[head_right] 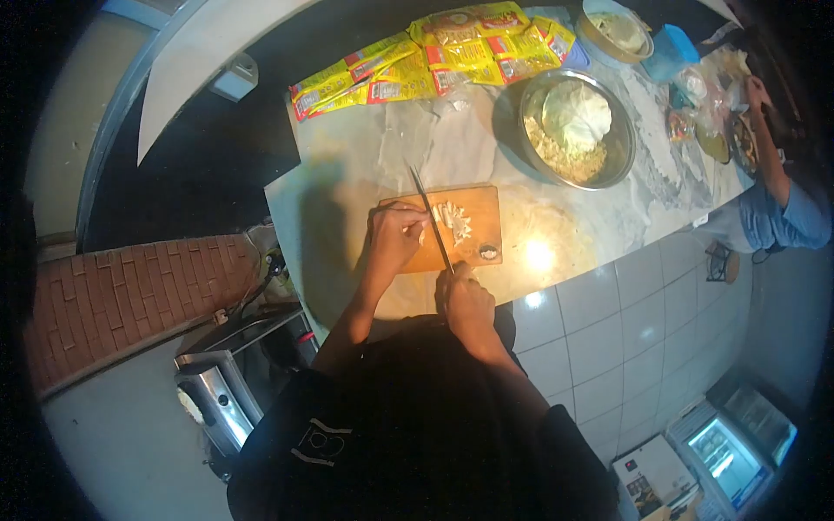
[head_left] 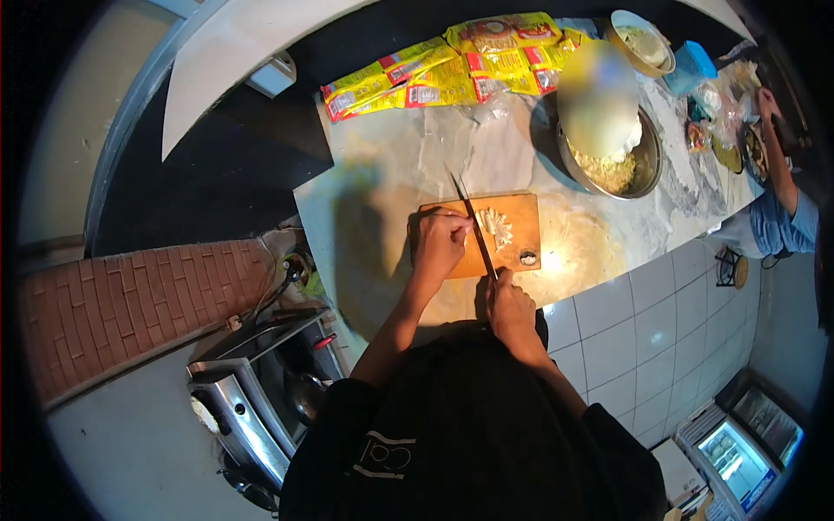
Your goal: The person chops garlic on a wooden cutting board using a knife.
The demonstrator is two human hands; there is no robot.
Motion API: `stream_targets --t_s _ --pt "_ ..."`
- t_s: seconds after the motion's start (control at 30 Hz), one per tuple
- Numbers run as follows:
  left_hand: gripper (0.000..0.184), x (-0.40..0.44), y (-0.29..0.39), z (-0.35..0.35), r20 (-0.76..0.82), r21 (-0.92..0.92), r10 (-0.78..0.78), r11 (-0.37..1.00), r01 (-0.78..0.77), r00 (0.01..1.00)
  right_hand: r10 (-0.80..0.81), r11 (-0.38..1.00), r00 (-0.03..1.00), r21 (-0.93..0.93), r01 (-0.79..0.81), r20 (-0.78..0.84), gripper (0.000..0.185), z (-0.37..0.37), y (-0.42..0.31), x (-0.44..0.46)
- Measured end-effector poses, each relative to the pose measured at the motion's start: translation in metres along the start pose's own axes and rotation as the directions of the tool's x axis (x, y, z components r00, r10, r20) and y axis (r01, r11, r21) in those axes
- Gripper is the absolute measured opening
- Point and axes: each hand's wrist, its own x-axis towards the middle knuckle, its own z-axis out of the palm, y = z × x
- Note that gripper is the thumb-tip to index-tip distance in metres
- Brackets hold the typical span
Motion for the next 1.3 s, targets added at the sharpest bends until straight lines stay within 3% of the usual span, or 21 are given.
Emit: stream_targets --t_s 0.07,0.2,0.47,0.67,0.73,1.3 --pt "0.012 0.0 0.004 -0.002 -0.002 -0.024 0.0 1.0 0.0 1.0 0.076 0.997 0.997 -0.023 -0.076 0.013 0.025 -0.002 0.002 -0.004" --pt "0.013 0.002 0.004 -0.004 0.049 -0.049 -0.028 0.998 0.03 0.998 0.072 0.997 0.997 -0.001 -0.072 -0.01 0.026 -0.003 0.007 -0.007" --pt "0.012 0.002 -0.005 0.005 0.028 -0.25 -0.035 0.967 0.041 0.999 -0.016 0.993 0.999 0.12 0.021 -0.046 0.027 -0.006 0.011 -0.002" --pt "0.011 -0.001 0.005 0.004 0.017 -0.147 -0.102 0.984 0.103 0.995 -0.02 0.99 1.0 0.14 0.019 0.007 0.028 -0.011 0.009 0.0" --pt "0.012 -0.001 0.016 -0.005 -0.003 -0.001 0.058 0.998 -0.058 0.998 -0.024 0.99 1.0 0.141 0.022 0.011 0.027 -0.009 0.011 -0.001" --pt "0.012 -0.01 0.005 0.005 -0.063 0.093 0.103 0.991 -0.097 0.993 -0.109 0.975 0.986 0.18 0.13 -0.124 0.024 -0.015 0.014 -0.006"
